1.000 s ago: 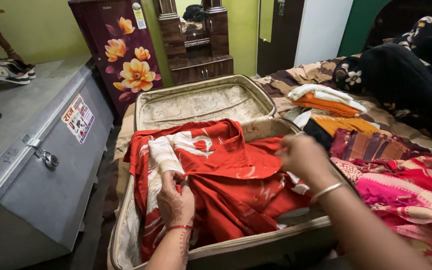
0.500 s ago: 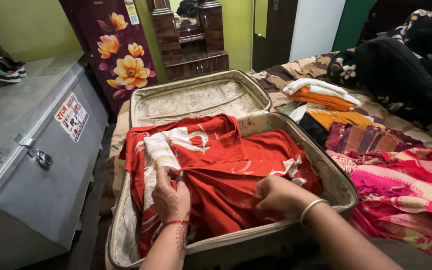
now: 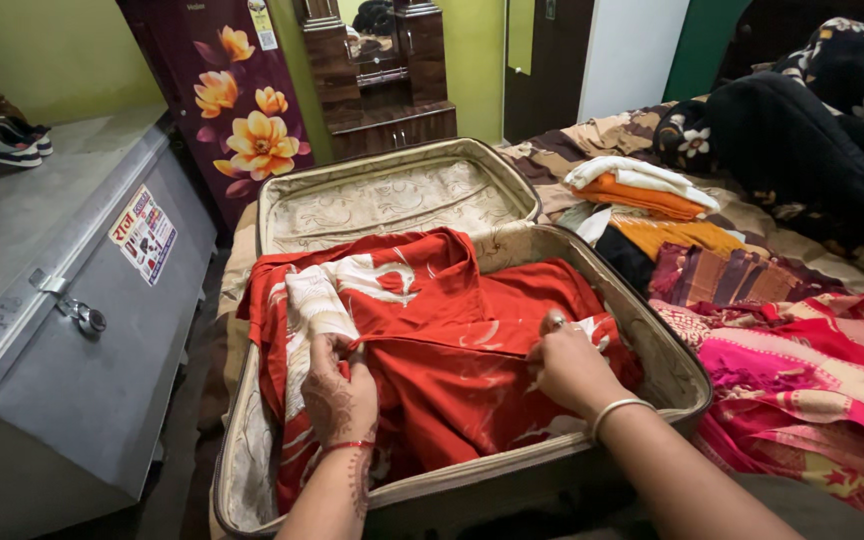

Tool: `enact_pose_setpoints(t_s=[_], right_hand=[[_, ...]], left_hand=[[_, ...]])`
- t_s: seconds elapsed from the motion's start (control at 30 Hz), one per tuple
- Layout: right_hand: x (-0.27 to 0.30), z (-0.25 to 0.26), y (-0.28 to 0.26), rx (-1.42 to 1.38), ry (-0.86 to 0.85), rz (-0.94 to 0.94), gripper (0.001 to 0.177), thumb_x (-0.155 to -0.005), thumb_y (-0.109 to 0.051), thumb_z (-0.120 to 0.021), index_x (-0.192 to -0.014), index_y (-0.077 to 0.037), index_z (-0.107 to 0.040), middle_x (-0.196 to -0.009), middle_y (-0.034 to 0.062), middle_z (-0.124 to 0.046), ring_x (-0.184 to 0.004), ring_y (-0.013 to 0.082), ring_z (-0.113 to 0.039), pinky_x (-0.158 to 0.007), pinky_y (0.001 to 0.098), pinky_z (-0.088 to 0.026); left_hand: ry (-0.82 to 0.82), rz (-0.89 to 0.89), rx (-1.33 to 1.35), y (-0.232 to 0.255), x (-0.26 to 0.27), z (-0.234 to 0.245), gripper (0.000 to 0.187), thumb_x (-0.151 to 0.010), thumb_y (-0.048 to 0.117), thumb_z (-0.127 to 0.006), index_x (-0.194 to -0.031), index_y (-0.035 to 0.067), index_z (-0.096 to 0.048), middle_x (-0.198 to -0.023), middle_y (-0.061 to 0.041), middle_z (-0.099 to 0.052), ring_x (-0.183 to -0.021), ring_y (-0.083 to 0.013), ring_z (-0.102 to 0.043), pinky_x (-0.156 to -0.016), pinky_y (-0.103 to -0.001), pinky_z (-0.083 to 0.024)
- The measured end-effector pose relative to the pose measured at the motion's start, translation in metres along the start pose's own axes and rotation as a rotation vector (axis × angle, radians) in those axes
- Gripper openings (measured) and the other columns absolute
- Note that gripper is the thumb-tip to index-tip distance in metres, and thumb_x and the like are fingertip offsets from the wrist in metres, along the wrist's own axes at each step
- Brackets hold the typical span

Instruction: The person folds and arranges a red cloth item inside a suitcase, positioning it among other packed clothes on a bed.

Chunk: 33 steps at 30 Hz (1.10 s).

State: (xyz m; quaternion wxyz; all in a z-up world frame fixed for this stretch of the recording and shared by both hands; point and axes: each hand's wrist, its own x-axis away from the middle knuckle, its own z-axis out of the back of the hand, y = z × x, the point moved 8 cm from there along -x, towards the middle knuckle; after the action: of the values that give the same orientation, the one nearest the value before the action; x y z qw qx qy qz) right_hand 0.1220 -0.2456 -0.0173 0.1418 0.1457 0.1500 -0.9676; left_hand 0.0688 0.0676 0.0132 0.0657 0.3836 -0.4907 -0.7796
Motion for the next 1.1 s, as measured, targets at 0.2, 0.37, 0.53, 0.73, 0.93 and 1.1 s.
enact_pose_setpoints(t_s=[0.2,0.37,0.53,0.73,0.93,1.1], right_hand=[[0.002,0.002,-0.011,0.05,-0.117,-0.015,0.012,-0.071,-0.008,-0.069,-0.077,-0.009,-0.079,-0.118,0.0094,-0.071,-0.096,0.0343,-0.068,-0.086,0.0471,-0.054],[0.006,0.016,-0.001,0.053,-0.025,-0.164,0.013,-0.075,-0.011,-0.069,-0.084,-0.011,-0.077,-0.092,0.0139,-0.074,-0.094,0.0328,-0.07,-0.085,0.0453,-0.055],[0.013,0.049,-0.003,-0.039,0.219,-0.07,0.014,-0.073,-0.006,-0.066,-0.077,-0.01,-0.08,-0.083,0.0122,-0.076,-0.092,0.0321,-0.068,-0.086,0.0438,-0.054],[0.022,0.099,-0.003,-0.147,0.353,-0.031,0.006,-0.073,-0.008,-0.073,-0.073,-0.006,-0.078,-0.083,0.0105,-0.076,-0.089,0.0315,-0.068,-0.084,0.0421,-0.054],[0.008,0.156,-0.002,-0.157,0.546,0.043,0.004,-0.076,-0.005,-0.073,-0.078,-0.003,-0.076,-0.085,0.0136,-0.075,-0.082,0.0348,-0.069,-0.078,0.0425,-0.055],[-0.012,0.184,0.012,-0.225,0.528,-0.038,0.006,-0.077,-0.006,-0.072,-0.08,-0.004,-0.078,-0.078,0.018,-0.074,-0.075,0.0351,-0.072,-0.077,0.0415,-0.056]], left_hand=[[0.016,-0.016,-0.015,-0.002,0.001,0.001,0.019,-0.085,0.002,-0.065,-0.104,0.003,-0.062,-0.085,-0.015,-0.073,-0.076,-0.0286,-0.072,-0.068,-0.038,-0.051],[0.015,-0.007,0.006,-0.005,0.003,0.002,0.017,-0.085,0.001,-0.065,-0.102,0.003,-0.062,-0.084,-0.015,-0.073,-0.077,-0.0281,-0.073,-0.069,-0.038,-0.052],[0.048,-0.04,0.013,0.001,0.003,0.006,0.017,-0.085,0.001,-0.066,-0.101,0.002,-0.061,-0.088,-0.015,-0.074,-0.083,-0.0291,-0.074,-0.073,-0.038,-0.054],[-0.006,-0.124,0.028,0.027,-0.008,0.011,0.015,-0.086,0.001,-0.066,-0.1,0.003,-0.062,-0.09,-0.015,-0.074,-0.087,-0.0289,-0.074,-0.077,-0.039,-0.055],[-0.091,-0.233,0.004,0.059,-0.036,0.002,0.011,-0.085,0.005,-0.068,-0.096,0.005,-0.064,-0.089,-0.012,-0.075,-0.089,-0.0286,-0.075,-0.089,-0.041,-0.051],[-0.124,-0.184,-0.069,0.097,-0.065,0.014,0.014,-0.088,0.016,-0.074,-0.094,0.008,-0.064,-0.086,-0.012,-0.075,-0.085,-0.0317,-0.074,-0.07,-0.042,-0.054]])
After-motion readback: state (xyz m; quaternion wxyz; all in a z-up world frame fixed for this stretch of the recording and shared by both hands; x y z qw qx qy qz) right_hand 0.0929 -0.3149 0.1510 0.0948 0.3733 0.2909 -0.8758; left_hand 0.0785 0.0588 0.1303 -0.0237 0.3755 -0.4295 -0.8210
